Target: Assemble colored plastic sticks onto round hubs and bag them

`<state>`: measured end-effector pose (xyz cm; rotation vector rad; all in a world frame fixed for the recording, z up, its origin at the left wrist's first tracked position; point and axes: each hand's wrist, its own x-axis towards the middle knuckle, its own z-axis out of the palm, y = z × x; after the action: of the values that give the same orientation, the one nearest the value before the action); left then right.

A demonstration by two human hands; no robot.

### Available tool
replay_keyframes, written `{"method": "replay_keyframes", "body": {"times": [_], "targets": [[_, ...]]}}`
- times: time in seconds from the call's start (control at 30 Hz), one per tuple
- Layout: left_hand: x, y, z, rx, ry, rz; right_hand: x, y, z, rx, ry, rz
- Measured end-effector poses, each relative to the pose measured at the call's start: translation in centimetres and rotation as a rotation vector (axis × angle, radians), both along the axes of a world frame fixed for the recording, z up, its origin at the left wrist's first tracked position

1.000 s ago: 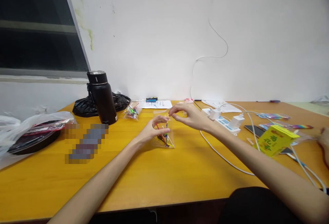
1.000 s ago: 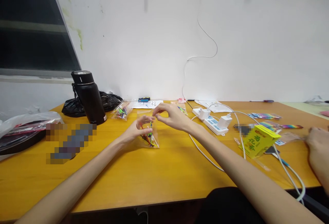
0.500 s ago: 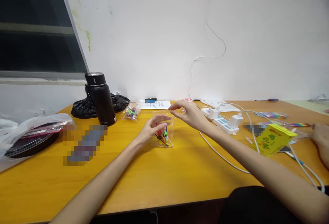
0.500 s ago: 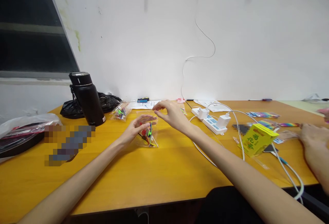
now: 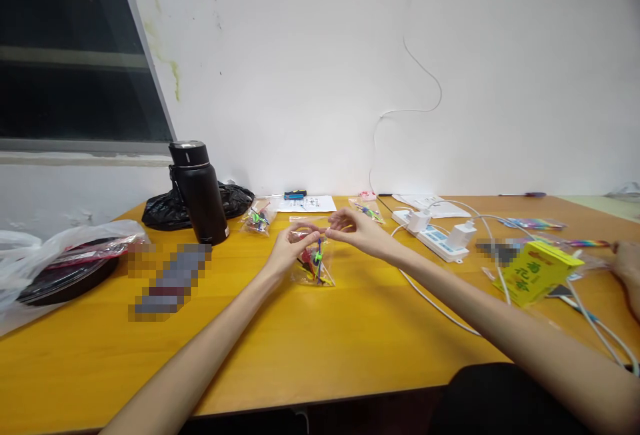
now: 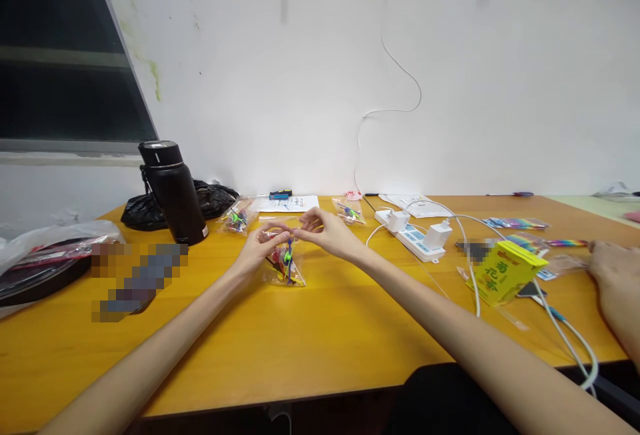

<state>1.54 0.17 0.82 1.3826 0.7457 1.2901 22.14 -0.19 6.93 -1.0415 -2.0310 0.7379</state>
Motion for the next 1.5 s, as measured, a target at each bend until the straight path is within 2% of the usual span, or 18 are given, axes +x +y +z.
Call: {"method": "replay_keyframes", "body": {"times": [0.1, 0.3, 0.5, 0.73, 0.83, 0.93, 1.03, 1.17, 1.37, 1.5], "targets": [[0.0, 0.0, -0.1, -0.015, 0.031, 0.06, 0.2, 0.3, -0.7, -0.041, -0.054, 0.06], [-0.2, -0.2, 0.0, -0.116, 0.012, -0.03, 0.8, 1.0, -1.0, -0.08, -0.037, 0.054], [-0.3, 0.0, -0.1, -0.131, 0.012, -0.054, 1.1, 1.4, -1.6, -0.102, -0.043, 0.046], [-0.4, 0.1, -0.1, -0.12, 0.049, -0.03, 0.9, 1.5, -2.2, -0.184, 0.073, 0.076], [-0.3, 0.1, 0.1, -0.126, -0.028, -0.032, 0.7, 1.4, -2.5, -0.204, 0.069, 0.077], [-0.3, 0.0, 0.2, -0.112, -0.134, -0.107, 0.4, 1.4, -2.9, -0.221, 0.079, 0.086], [-0.4, 0.2, 0.1, -0.139, -0.154, -0.127, 0.1, 1.7, -3.6, -0.209, 0.08, 0.099], [-0.7, 0.8, -0.5, -0.161, -0.112, -0.08, 0.2, 2.5, -4.7, -0.215, 0.098, 0.104], [-1.0, 1.0, -0.9, -0.182, -0.051, -0.054, 0.0, 1.9, -7.1, -0.369, 0.295, 0.179], [-0.9, 0.8, -0.6, -0.181, -0.069, -0.114, -0.7, 1.4, -8.5, -0.323, 0.436, 0.064]]}}
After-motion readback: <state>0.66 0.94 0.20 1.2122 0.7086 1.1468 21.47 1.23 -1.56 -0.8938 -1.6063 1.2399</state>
